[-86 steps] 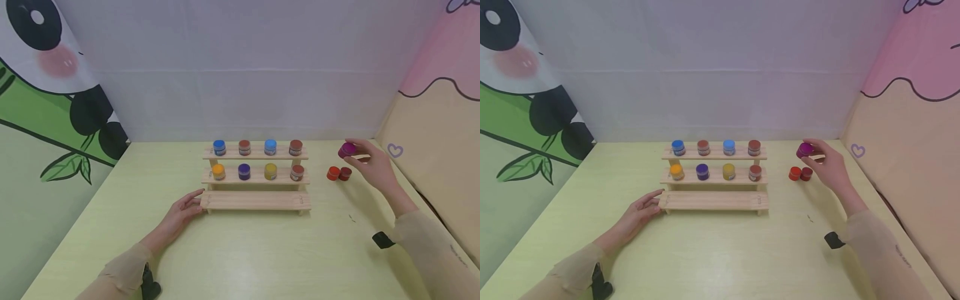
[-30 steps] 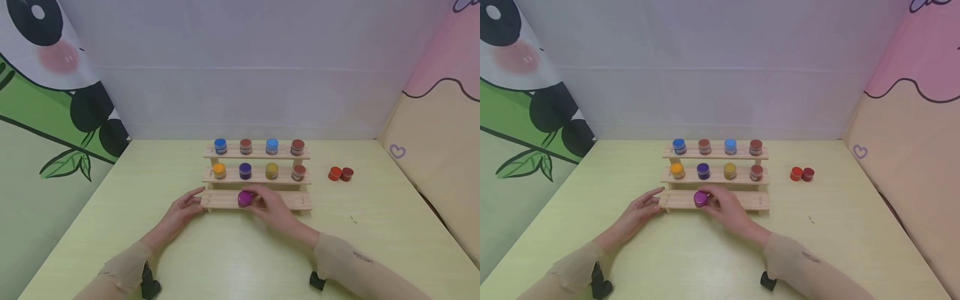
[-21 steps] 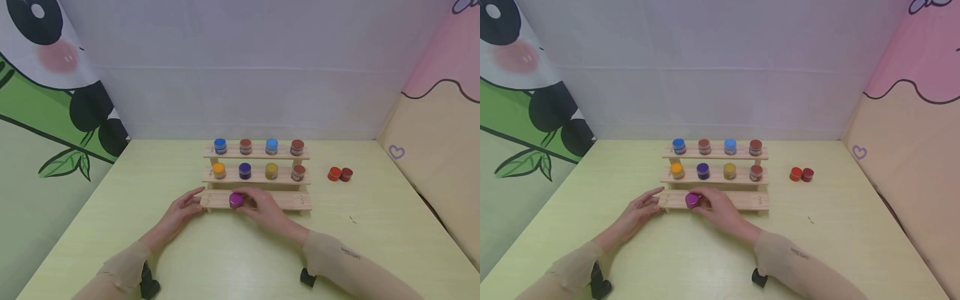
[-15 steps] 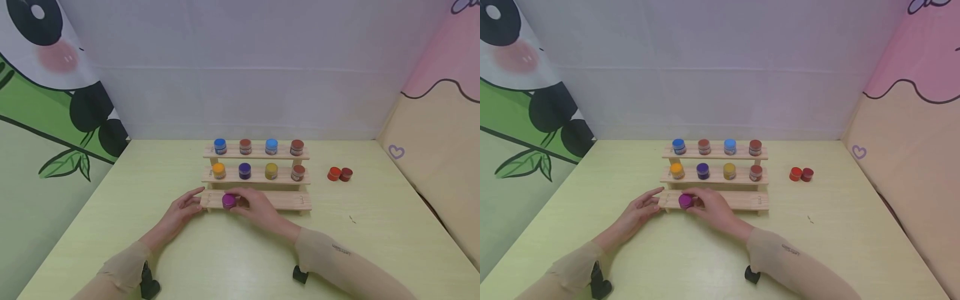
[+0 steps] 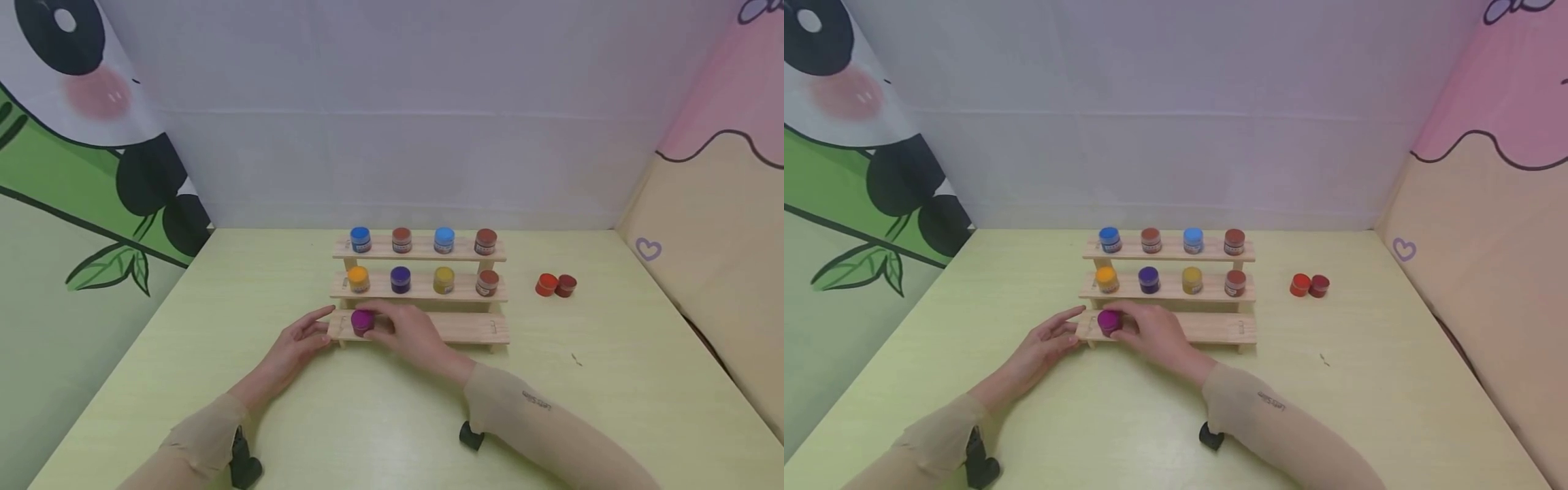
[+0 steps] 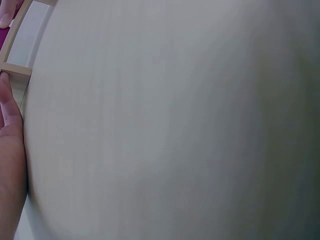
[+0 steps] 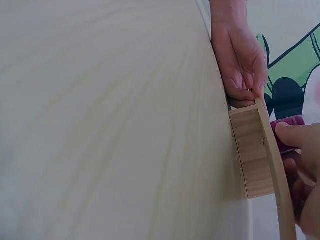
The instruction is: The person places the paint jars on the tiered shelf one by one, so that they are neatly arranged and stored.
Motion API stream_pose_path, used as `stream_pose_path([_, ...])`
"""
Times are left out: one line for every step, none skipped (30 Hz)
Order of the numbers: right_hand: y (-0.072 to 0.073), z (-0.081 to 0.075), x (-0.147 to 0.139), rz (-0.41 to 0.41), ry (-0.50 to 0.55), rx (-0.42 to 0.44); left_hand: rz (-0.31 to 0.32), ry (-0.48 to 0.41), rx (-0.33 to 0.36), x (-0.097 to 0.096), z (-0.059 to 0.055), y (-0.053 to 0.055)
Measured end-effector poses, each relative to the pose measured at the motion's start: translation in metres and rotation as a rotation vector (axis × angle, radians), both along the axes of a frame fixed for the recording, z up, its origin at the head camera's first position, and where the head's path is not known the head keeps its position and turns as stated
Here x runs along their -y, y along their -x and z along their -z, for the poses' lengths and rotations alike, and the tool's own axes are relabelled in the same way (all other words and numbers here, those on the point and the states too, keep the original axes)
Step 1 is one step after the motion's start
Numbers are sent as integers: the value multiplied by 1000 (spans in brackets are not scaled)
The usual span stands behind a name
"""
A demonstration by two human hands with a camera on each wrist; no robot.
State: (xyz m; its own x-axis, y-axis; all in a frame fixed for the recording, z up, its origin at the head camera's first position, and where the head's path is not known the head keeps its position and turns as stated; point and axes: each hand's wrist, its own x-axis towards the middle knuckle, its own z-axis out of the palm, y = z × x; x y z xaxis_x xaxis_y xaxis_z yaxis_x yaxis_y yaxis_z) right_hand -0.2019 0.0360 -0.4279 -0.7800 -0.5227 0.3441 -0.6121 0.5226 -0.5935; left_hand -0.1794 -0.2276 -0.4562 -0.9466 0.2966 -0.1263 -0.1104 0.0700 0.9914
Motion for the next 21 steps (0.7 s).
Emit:
stream_pose_path([1,1,1,6,0,1,0,1,0,0,0,0])
stream_pose_path([1,1,2,11,6,2,0,2,1,0,0,0])
stream_pose_path([2,2,3,18,9,4,-1,1,1,0,0,0])
stream_pose_path([2,4,4,25,14,4,-2,-1,1,0,0,0])
stream_pose_path([2,5,4,34,18,4,-2,-1,1,0,0,0])
stream_pose_path([2,6,4,42,24,6,-3,-3,0,0,0,0])
stream_pose_path([2,6,5,50,28,6,-1,-5,-1,0,0,1])
stream_pose_path([2,7,5,53,33,7,-1,-8,-3,0,0,1])
stream_pose_path([2,7,5,56,35,8,-1,-7,-4,0,1,1])
stream_pose_path([1,7,5,56,38,8,0,-7,-6,0,1,1])
stream_pose_path([1,7,5,56,43,8,-1,-6,-7,0,1,1])
stream_pose_path([1,7,5,55,44,10,-1,-4,-9,0,1,1])
stream_pose_path([0,7,5,54,44,12,1,-1,-8,0,1,1])
stream_pose_path([0,6,5,54,43,16,0,1,-8,0,1,1])
stream_pose_path([0,6,5,55,43,20,1,4,-7,0,1,1])
stream_pose_path([-1,6,5,57,43,24,0,4,-7,0,1,1])
stream_pose_path([-1,6,5,60,41,27,0,6,-6,0,1,1])
stream_pose_path([-1,6,5,65,38,31,-1,9,-5,0,1,1])
stream_pose_path([-1,6,5,69,36,32,0,10,-5,0,1,1])
stream_pose_path([-1,6,5,72,34,33,-2,14,-6,0,1,1])
stream_pose_path([-1,7,5,75,34,34,-2,18,-6,0,1,1])
